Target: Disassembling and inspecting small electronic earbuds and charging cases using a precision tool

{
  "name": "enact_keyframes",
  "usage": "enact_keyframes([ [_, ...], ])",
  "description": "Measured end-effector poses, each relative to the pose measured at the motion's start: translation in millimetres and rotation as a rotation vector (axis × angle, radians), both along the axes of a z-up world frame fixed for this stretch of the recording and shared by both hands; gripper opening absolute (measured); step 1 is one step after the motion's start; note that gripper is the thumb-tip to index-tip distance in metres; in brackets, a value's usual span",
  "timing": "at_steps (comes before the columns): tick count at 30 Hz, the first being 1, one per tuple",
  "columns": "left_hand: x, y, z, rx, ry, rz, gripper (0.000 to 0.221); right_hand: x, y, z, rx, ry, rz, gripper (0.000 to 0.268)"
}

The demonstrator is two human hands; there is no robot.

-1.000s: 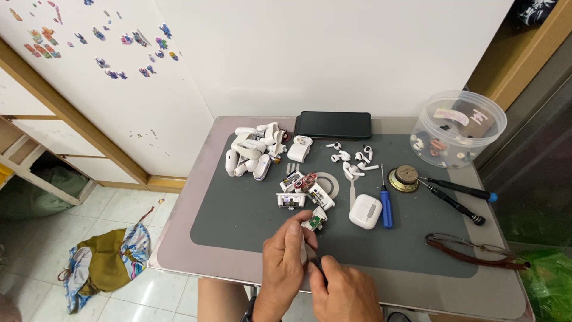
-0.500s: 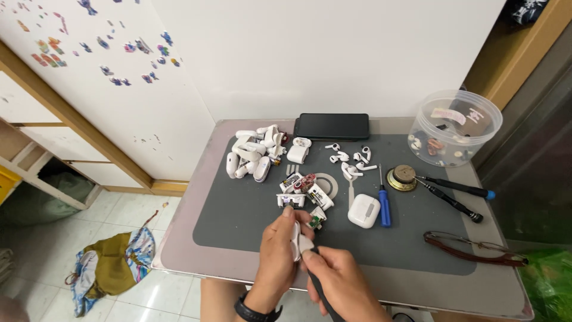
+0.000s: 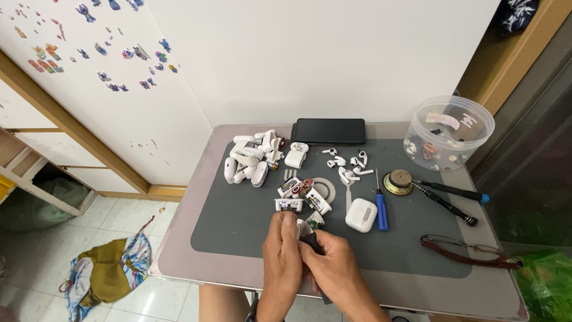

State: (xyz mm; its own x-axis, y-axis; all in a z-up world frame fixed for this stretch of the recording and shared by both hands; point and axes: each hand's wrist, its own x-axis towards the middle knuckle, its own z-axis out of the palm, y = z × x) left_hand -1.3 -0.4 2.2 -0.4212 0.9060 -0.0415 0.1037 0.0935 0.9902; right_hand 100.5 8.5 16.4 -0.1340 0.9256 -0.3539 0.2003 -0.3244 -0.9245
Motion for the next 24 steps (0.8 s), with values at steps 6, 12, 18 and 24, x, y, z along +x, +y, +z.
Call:
enact_keyframes([
  [6, -3, -1, 9, -0.074, 0.038, -0.124, 0.046, -5, 6, -6, -0.016, 0.156, -0.133, 0.034],
  [12, -25, 11, -6, -0.046, -0.318, -0.081, 0.032, -9, 5, -5, -0.095, 0.15, -0.258, 0.015],
  [18, -61, 16, -20, -0.035, -0.252, -0.263, 0.043, 10, -1, -2, -0.069, 0.051, -0.193, 0.014],
  [24, -69, 14, 10, -0.154, 0.207, -0.101, 0.037, 22, -1, -30, 0.038, 0.098, -0.219, 0.024],
])
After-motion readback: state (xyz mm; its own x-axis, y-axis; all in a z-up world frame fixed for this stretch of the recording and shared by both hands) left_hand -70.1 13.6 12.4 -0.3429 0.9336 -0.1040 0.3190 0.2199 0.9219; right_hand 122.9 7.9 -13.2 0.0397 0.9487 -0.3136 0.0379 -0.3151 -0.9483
